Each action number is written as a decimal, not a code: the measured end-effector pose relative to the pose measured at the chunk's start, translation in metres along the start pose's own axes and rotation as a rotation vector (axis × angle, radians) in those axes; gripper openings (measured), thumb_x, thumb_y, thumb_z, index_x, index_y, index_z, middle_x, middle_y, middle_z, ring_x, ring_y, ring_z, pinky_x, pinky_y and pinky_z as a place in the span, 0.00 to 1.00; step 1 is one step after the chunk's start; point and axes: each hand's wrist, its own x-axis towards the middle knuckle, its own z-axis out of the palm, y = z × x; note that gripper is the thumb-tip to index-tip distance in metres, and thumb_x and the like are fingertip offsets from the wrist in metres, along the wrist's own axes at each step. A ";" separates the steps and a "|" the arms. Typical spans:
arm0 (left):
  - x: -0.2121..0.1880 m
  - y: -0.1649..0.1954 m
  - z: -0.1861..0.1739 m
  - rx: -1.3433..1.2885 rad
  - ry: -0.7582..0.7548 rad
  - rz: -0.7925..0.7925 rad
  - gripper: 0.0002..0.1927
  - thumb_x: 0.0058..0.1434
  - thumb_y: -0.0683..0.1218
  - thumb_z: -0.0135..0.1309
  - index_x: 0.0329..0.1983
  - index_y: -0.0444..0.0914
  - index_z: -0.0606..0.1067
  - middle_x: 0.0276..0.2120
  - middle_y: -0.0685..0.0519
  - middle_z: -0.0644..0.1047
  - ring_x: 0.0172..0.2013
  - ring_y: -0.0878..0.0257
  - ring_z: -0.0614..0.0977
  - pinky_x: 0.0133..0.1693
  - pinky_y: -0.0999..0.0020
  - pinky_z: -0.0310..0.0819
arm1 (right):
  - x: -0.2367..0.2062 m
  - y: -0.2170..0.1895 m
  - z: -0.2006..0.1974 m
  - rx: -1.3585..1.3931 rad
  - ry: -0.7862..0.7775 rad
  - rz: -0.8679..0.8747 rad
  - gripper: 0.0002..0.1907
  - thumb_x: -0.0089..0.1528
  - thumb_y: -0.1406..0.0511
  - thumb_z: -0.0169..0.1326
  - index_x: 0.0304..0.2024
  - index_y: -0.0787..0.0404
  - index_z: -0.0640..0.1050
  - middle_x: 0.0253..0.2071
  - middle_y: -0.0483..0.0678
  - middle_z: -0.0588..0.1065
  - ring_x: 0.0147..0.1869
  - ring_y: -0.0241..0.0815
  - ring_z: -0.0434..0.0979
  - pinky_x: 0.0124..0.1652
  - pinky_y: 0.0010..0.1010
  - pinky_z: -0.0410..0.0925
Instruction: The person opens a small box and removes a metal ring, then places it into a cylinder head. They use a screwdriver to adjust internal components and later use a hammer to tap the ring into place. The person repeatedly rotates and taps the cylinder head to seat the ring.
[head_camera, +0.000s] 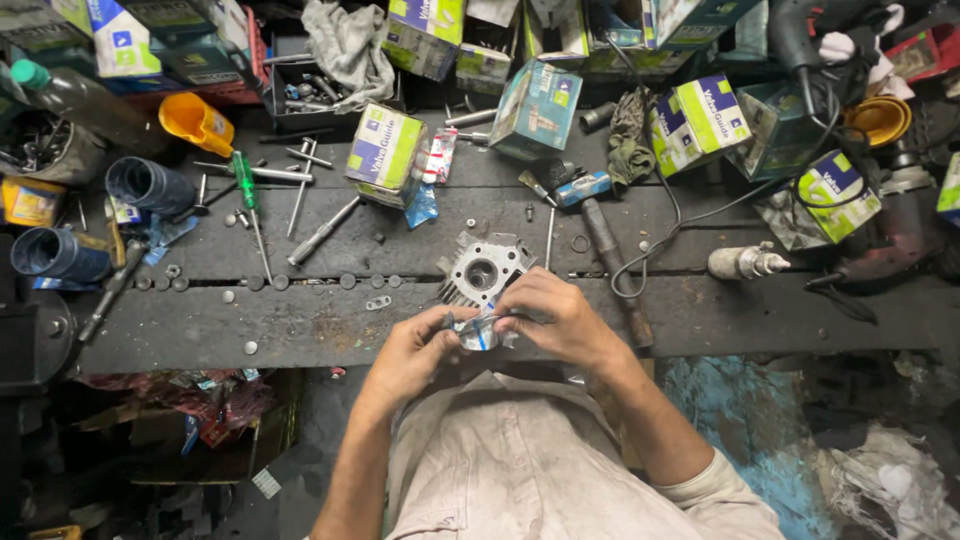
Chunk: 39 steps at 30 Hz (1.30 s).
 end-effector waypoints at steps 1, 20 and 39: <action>0.000 -0.007 -0.002 -0.078 0.006 0.017 0.22 0.66 0.51 0.54 0.58 0.33 0.78 0.36 0.54 0.81 0.32 0.71 0.78 0.36 0.74 0.75 | 0.002 -0.001 0.001 -0.026 0.008 -0.014 0.13 0.51 0.70 0.70 0.38 0.61 0.81 0.36 0.46 0.79 0.42 0.47 0.78 0.43 0.35 0.72; -0.080 -0.022 -0.034 -0.041 0.678 0.101 0.16 0.63 0.29 0.44 0.43 0.33 0.82 0.33 0.54 0.81 0.31 0.72 0.74 0.35 0.76 0.68 | 0.058 -0.036 0.024 0.006 -0.240 -0.115 0.07 0.57 0.70 0.64 0.37 0.65 0.80 0.34 0.52 0.79 0.36 0.47 0.80 0.36 0.36 0.72; -0.120 -0.010 -0.046 0.417 1.012 -0.027 0.10 0.57 0.36 0.62 0.40 0.42 0.84 0.29 0.56 0.84 0.26 0.72 0.76 0.30 0.73 0.71 | 0.053 -0.005 0.046 0.107 -0.610 -0.257 0.05 0.63 0.67 0.56 0.35 0.63 0.76 0.30 0.53 0.74 0.33 0.53 0.77 0.35 0.42 0.71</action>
